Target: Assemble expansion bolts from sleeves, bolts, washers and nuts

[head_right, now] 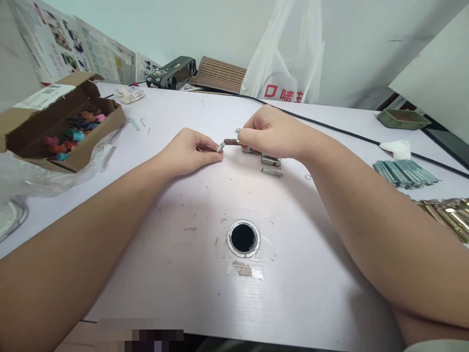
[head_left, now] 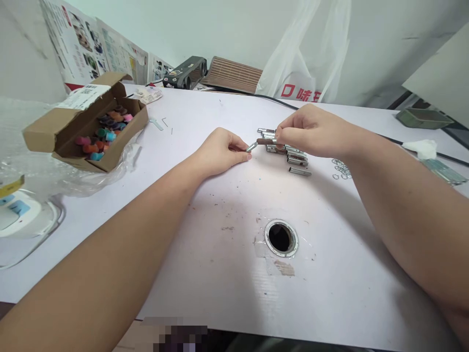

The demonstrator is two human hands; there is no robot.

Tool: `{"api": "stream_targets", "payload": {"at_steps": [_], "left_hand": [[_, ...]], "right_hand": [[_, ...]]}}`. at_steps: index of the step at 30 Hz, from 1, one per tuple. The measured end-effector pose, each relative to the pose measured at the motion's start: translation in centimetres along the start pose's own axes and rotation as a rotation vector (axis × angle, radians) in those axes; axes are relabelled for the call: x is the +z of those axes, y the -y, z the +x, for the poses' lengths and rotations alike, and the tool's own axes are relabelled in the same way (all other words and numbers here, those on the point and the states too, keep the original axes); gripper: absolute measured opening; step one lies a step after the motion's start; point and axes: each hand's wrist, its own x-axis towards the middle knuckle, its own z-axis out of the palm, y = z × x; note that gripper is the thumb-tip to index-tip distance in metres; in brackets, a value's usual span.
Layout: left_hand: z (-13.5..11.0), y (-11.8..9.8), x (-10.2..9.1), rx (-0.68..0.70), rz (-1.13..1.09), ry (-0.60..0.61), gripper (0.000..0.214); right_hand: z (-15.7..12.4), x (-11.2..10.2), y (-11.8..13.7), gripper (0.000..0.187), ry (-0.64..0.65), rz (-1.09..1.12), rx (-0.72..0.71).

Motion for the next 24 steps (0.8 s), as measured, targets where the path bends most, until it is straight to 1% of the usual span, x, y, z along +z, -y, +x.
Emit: {"api": "stream_targets", "payload": {"at_steps": [5,10,14,17,20,22,24], "left_hand": [[0.0,-0.2,0.1,-0.016,-0.023,-0.010,0.022],[0.1,0.0,0.1,-0.006,-0.019,-0.010,0.021],[0.1,0.2,0.0,-0.011,-0.009,-0.035,0.023],[0.1,0.1,0.0,-0.024,-0.034,-0.033,0.024],[0.0,0.0,-0.1,-0.028,-0.061,-0.027,0.023],[0.0,0.0,-0.2,-0.033,-0.061,-0.025,0.022],[0.0,-0.1,-0.4,-0.035,-0.059,-0.025,0.020]], "right_hand": [[-0.3,0.0,0.4,0.047,-0.012,0.030,-0.005],[0.0,0.3,0.8,0.038,-0.016,0.014,0.000],[1.1,0.3,1.8,0.039,-0.082,-0.011,-0.013],[2.0,0.4,3.1,0.041,-0.101,-0.092,-0.002],[2.6,0.6,4.2,0.037,-0.096,-0.215,0.028],[2.6,0.8,4.4,0.034,-0.083,-0.265,0.036],[2.5,0.7,4.2,0.033,-0.068,-0.255,0.063]]}}
